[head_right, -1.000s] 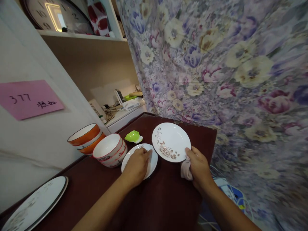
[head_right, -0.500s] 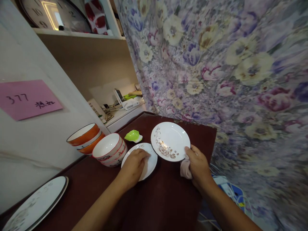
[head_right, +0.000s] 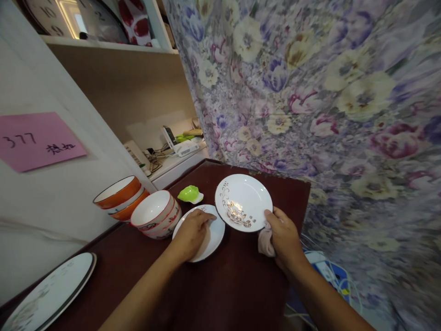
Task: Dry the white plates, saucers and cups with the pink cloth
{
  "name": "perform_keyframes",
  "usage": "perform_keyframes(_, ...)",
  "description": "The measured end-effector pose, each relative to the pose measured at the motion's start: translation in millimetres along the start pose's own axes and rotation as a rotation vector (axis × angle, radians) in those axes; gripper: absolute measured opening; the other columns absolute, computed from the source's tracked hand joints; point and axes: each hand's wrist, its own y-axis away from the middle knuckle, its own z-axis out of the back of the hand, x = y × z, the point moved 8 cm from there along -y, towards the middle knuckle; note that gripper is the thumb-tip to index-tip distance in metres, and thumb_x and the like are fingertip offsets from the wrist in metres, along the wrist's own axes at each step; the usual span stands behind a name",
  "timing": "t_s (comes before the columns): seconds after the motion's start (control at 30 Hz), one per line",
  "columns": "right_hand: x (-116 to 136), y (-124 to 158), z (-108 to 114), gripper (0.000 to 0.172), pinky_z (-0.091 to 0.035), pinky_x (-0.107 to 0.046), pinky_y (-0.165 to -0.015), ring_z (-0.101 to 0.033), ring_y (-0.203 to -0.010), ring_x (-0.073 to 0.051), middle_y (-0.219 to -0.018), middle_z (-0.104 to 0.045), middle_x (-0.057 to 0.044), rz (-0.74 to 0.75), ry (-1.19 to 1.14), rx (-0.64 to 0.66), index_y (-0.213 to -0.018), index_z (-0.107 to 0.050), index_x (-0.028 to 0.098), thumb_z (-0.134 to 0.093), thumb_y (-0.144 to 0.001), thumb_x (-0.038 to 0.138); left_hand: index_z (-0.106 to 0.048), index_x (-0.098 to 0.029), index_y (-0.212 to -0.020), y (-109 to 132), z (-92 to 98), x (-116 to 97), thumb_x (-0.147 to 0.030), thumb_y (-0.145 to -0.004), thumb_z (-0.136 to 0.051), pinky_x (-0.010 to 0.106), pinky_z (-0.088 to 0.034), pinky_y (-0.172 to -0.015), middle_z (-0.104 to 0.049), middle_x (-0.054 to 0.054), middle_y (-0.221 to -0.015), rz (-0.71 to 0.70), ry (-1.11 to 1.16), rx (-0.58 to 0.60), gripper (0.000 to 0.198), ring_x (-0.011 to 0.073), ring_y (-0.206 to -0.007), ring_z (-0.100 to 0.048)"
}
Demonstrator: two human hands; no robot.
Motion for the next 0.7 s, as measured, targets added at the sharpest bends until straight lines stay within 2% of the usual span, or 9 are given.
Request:
perform_keyframes(0.1,-2,0,1,0.040,-0.048,-0.019,-0.050,-0.063,-0.058,-0.013,-0.071,-0.069,0.002,-0.024,-0.011,-0.019,-0.095,-0.067,0.019,-0.076,-0.062,0.040,-0.071,-0.026,-0.107,-1,-0.3,2,-0.008,-0.079,-0.040,0.036,-0.040,-0.092,-0.060,0.008,-0.103,0.010,0.007,-0.001,0.045,0.0234,-0.102,-0.054)
perform_keyframes(0.3,-4,-2,3,0.041,-0.050,-0.020,-0.056,-0.066,-0.065,-0.015,-0.073,-0.070,0.001,-0.013,0.003,-0.024,-0.096,-0.067,0.019,-0.076,-0.062,0.042,-0.066,-0.028,-0.115,0,-1.8,1,-0.006,-0.075,-0.042,0.036,-0.039,-0.093,-0.058,0.008,-0.106,0.020,-0.029,0.021,0.052,0.0233,-0.104,-0.052)
perform_keyframes(0.53,-6,-2,3,0.039,-0.051,-0.021,-0.057,-0.067,-0.069,-0.017,-0.075,-0.071,0.001,-0.001,0.011,-0.024,-0.096,-0.067,0.020,-0.075,-0.064,0.042,-0.069,-0.023,-0.100,1,3.0,-3,-0.004,-0.072,-0.043,0.036,-0.038,-0.096,-0.060,0.008,-0.106,0.013,0.028,0.029,0.042,0.0222,-0.107,-0.053)
perform_keyframes(0.6,-5,-2,3,0.038,-0.052,-0.022,-0.058,-0.068,-0.070,-0.018,-0.077,-0.072,0.001,0.007,0.016,-0.014,-0.096,-0.067,0.020,-0.074,-0.065,0.042,-0.068,-0.021,-0.098,2,8.6,-2,-0.004,-0.072,-0.044,0.034,-0.040,-0.094,-0.061,0.007,-0.104,0.017,0.118,-0.004,0.040,0.0206,-0.102,-0.055)
perform_keyframes(0.7,-4,-2,2,0.038,-0.053,-0.024,-0.059,-0.068,-0.071,-0.019,-0.079,-0.073,-0.001,-0.003,0.044,0.009,-0.097,-0.067,0.020,-0.073,-0.066,0.042,-0.066,-0.019,-0.095,10,28.5,5,-0.011,-0.078,-0.046,0.034,-0.043,-0.090,-0.064,0.007,-0.103,0.083,0.300,-0.162,0.028,0.0199,-0.097,-0.058)
